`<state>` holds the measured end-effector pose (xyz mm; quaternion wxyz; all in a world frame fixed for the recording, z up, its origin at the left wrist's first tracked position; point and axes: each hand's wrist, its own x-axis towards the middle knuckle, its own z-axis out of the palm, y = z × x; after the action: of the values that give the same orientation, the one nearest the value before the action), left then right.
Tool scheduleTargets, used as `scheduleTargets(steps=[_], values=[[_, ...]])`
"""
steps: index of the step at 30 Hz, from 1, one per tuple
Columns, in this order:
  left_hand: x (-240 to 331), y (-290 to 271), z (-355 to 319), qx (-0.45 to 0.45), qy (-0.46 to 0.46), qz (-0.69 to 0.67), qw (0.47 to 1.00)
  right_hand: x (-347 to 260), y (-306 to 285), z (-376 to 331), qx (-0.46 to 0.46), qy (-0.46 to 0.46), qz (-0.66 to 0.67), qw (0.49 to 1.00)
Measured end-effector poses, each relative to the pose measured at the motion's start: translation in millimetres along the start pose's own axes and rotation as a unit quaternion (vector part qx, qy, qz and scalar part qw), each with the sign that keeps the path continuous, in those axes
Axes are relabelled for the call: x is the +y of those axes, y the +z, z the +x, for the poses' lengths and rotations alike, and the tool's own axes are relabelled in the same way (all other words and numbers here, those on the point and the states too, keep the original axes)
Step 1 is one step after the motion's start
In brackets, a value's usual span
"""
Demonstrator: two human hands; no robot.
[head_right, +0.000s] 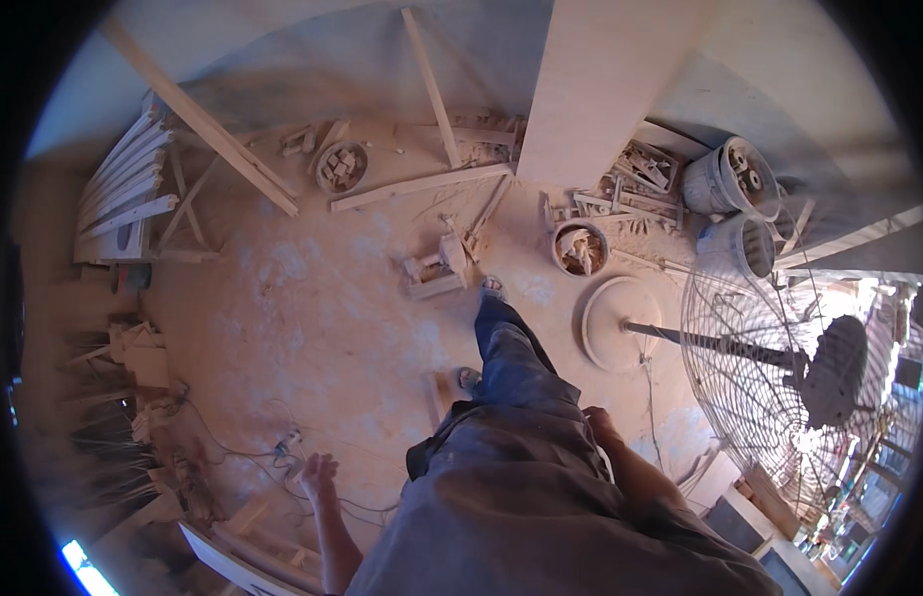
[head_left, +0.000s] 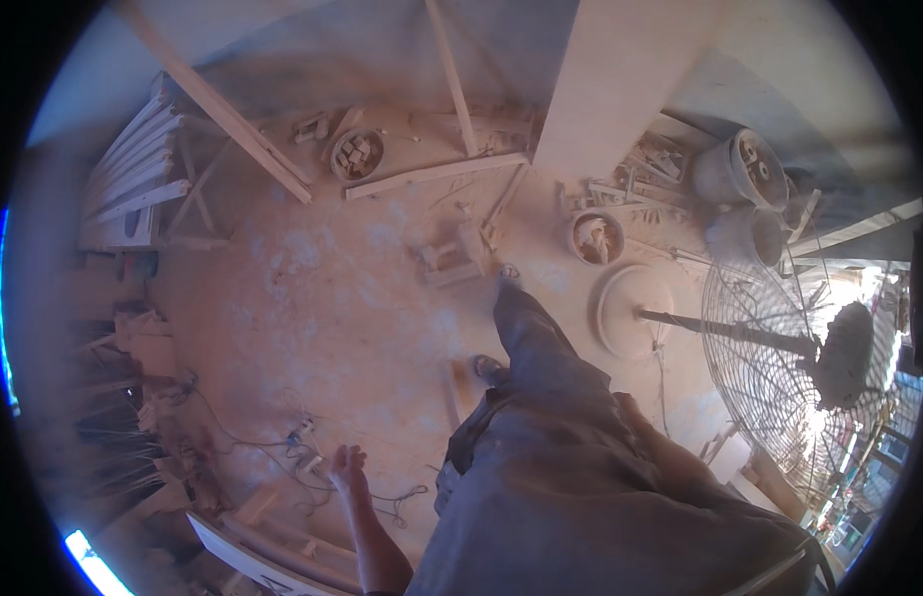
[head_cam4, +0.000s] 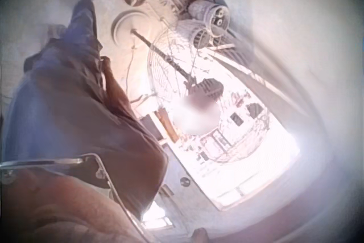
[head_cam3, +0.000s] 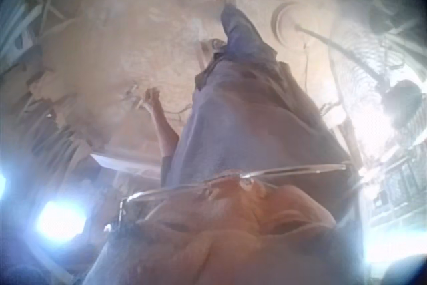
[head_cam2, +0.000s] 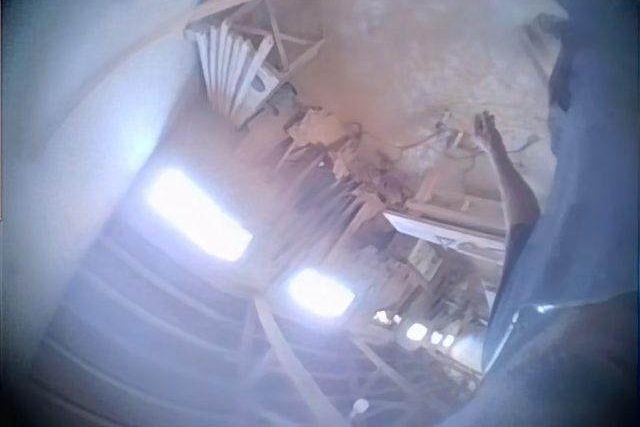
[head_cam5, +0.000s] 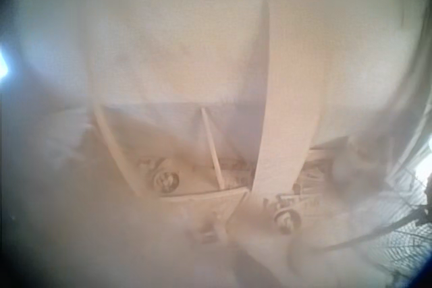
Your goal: The person uses a wrench to tighten or loosen bolts on a woodworking machine and wipes sawdust off a metal plate by hand.
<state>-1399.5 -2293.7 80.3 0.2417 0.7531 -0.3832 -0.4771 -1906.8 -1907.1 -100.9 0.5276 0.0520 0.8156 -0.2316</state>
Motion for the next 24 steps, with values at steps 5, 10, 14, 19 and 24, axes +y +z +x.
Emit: scheduleTargets(steps=[5, 10, 14, 19, 24], values=[[-14, 75, -15, -0.114, -0.122, 0.088, 0.982, -93, 27, 55, 0.028, -0.066, -0.227, 0.971], [-10, 189, 6, -0.267, -0.039, 0.299, 0.915, -220, 95, 168, -0.006, -0.192, -0.281, 0.940], [-63, 259, 61, -0.253, 0.077, 0.382, 0.886, -303, 197, 306, -0.007, -0.222, -0.275, 0.936], [-84, 292, 105, -0.189, 0.014, 0.485, 0.854, -275, 323, 540, -0.017, -0.326, -0.370, 0.870], [-70, 301, 137, -0.136, 0.047, 0.469, 0.871, -271, 351, 687, 0.150, -0.236, -0.257, 0.925]])
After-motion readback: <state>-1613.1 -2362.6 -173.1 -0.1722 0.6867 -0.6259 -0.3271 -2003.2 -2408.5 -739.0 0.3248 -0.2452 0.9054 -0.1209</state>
